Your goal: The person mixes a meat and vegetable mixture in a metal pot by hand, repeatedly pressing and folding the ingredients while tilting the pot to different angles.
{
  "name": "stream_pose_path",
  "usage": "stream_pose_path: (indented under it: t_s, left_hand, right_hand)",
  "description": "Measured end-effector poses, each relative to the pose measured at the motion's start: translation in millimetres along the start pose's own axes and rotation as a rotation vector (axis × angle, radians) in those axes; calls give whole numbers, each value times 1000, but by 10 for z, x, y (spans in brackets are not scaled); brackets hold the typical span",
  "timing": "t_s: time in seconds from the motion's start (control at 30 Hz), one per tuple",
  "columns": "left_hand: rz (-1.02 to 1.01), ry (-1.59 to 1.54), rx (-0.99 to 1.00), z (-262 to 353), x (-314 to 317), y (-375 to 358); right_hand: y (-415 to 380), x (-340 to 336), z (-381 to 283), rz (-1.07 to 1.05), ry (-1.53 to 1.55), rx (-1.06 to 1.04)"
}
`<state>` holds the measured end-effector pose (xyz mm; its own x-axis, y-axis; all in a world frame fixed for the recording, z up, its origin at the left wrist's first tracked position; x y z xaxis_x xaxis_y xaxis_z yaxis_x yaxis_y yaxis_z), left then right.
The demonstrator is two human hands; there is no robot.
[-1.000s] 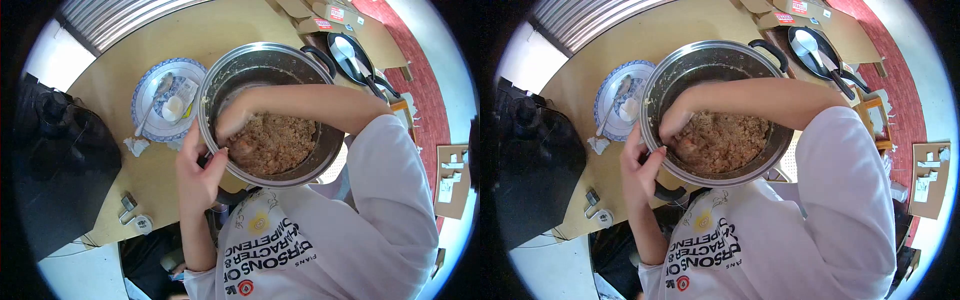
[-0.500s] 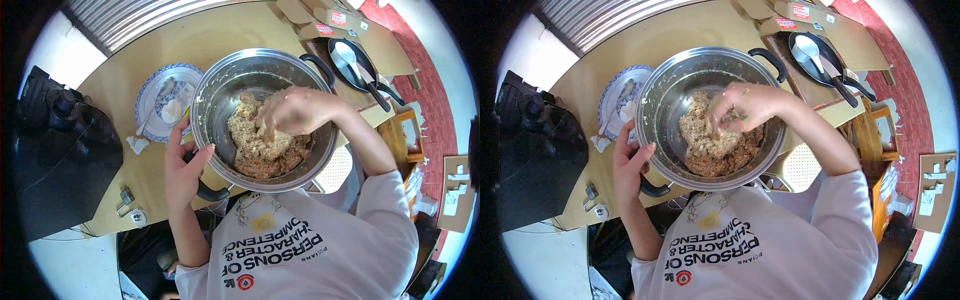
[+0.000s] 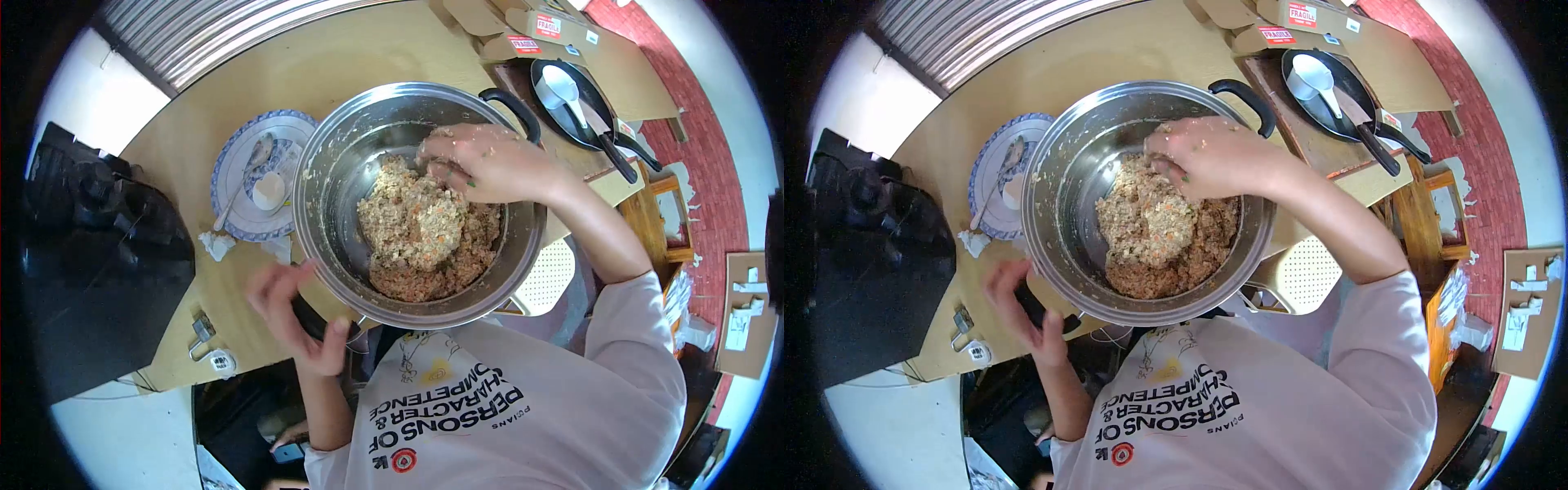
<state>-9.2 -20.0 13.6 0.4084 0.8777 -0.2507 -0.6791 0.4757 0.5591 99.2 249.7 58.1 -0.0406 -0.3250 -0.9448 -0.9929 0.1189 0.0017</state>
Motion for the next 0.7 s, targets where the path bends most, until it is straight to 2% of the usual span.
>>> stream_pose_path:
  t_s: [0.07,0.1,0.13,0.17,0.2,0.23,0.3,0.37,0.47,0.53,0.6,0.63,0.7]
  left_hand:
    - [-114,201,456,-34,-37,-88]
    - [-30,125,449,-67,9,-113]
    - [-40,102,458,-130,24,-109]
    - [-70,68,490,-173,13,-119]
    - [-100,33,522,-201,-1,-113]
    - [-170,122,540,-127,-2,-37]
    - [-213,161,592,-110,-20,-11]
    - [-240,246,663,-16,9,9]
    - [-328,346,662,79,14,-74]
    - [-297,369,652,114,55,-100]
    - [-331,304,607,153,59,-110]
    - [-349,329,629,178,73,-124]
    - [-369,280,622,185,67,-131]
  right_hand:
    - [81,-12,58,-67,-22,103]
    - [165,12,133,-181,-86,156]
    - [248,30,187,-293,-149,209]
    - [325,72,190,-423,-153,315]
    - [353,145,182,-417,-149,342]
    - [357,274,205,-517,-186,371]
    - [378,311,131,-802,-187,497]
    - [325,355,175,-817,-149,548]
    - [186,326,61,-839,-46,576]
    - [48,319,75,-830,6,584]
    - [-105,443,94,-845,526,579]
    - [-175,458,79,-847,526,584]
    - [-354,563,-130,-912,1226,1000]
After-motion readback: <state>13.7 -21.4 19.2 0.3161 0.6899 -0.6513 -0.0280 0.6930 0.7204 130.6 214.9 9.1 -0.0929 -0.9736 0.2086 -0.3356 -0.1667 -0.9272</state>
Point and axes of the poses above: each hand's wrist, its own y-axis towards the middle knuckle, its own x-axis out of the palm, z = x × y, the point moved 3 cm from there along y, towards the middle knuckle, and after that the axes turned 1 degree about x, right-handed, at the moved point
